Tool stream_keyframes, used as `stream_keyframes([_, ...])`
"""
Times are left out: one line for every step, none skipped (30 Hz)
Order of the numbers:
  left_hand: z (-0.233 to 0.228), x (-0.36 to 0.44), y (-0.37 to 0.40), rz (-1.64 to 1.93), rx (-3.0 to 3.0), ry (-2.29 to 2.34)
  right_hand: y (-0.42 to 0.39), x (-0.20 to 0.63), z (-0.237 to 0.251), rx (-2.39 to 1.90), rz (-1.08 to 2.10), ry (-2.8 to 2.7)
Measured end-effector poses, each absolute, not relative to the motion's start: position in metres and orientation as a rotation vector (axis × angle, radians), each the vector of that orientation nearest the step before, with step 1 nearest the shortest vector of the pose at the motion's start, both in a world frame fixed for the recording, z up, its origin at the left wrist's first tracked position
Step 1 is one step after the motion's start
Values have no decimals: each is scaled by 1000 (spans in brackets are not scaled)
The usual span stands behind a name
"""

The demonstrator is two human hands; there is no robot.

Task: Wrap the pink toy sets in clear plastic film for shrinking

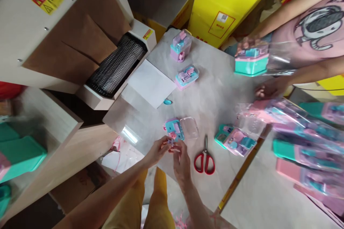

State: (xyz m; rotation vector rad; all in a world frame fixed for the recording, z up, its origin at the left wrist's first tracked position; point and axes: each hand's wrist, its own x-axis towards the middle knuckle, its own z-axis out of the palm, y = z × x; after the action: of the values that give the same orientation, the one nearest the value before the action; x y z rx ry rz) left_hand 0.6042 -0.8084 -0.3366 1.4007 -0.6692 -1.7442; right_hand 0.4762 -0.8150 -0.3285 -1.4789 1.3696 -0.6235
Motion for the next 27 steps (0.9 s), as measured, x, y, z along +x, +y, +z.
stream_keyframes([-337,605,-809,-1785,1342,-665,-816,474,-327,-1384,-596,1386])
stream_keyframes([-338,606,-809,-1817,1292,-670,-817,472,-326,-1316,-564,1398])
stream_keyframes([-338,606,-809,-1835,1256,-680,-818,470,-325,-1274,-530,1405])
stream_keyframes([-339,605,-809,-1844,1234,-693,-820,469,-324,-1251,-504,1415])
stream_keyframes([-339,605,-808,-1845,1222,-704,-822,469,-324,-1239,-490,1427])
stream_keyframes([-340,604,-807,-1842,1215,-715,-824,469,-323,-1231,-486,1441])
stream_keyframes([-340,604,-807,-1837,1216,-732,-826,469,-323,-1228,-484,1453])
stream_keyframes([-342,603,-807,-1832,1218,-753,-828,469,-324,-1232,-484,1459])
stream_keyframes([-343,603,-807,-1828,1220,-776,-830,469,-324,-1236,-482,1459])
stream_keyframes([-344,603,-807,-1827,1222,-794,-831,469,-325,-1235,-478,1456])
stream_keyframes([-344,603,-807,-1829,1224,-798,-833,469,-326,-1224,-475,1450])
stream_keyframes([-345,603,-808,-1834,1228,-784,-834,469,-327,-1200,-474,1444])
stream_keyframes([-345,604,-809,-1840,1235,-754,-835,470,-328,-1164,-477,1435])
stream_keyframes([-344,605,-810,-1849,1240,-712,-835,470,-329,-1119,-481,1425])
stream_keyframes([-343,605,-810,-1861,1242,-667,-835,470,-330,-1072,-484,1413])
stream_keyframes([-342,606,-810,-1875,1238,-625,-834,470,-330,-1028,-484,1401])
stream_keyframes([-342,607,-810,-1887,1233,-593,-834,470,-331,-998,-478,1390])
stream_keyframes([-342,608,-810,-1898,1233,-576,-833,470,-332,-985,-475,1390])
stream_keyframes([-342,609,-809,-1904,1248,-579,-832,469,-333,-992,-477,1410])
stream_keyframes([-343,609,-808,-1891,1295,-606,-831,469,-334,-1019,-488,1457])
stream_keyframes([-345,609,-807,-1845,1383,-664,-831,469,-336,-1064,-506,1525])
stream_keyframes([-347,609,-806,-1757,1505,-753,-830,469,-338,-1122,-528,1600])
stream_keyframes([-349,609,-806,-1634,1642,-866,-830,469,-341,-1189,-550,1670])
stream_keyframes([-352,608,-806,-1494,1771,-995,-829,468,-344,-1258,-568,1721])
stream_keyframes([-355,607,-807,-1362,1869,-1132,-829,468,-347,-1324,-583,1746])
stream_keyframes([-358,605,-809,-1260,1928,-1273,-829,469,-350,-1382,-599,1755])
stream_keyframes([-361,604,-812,-1201,1953,-1408,-829,469,-353,-1432,-615,1758])
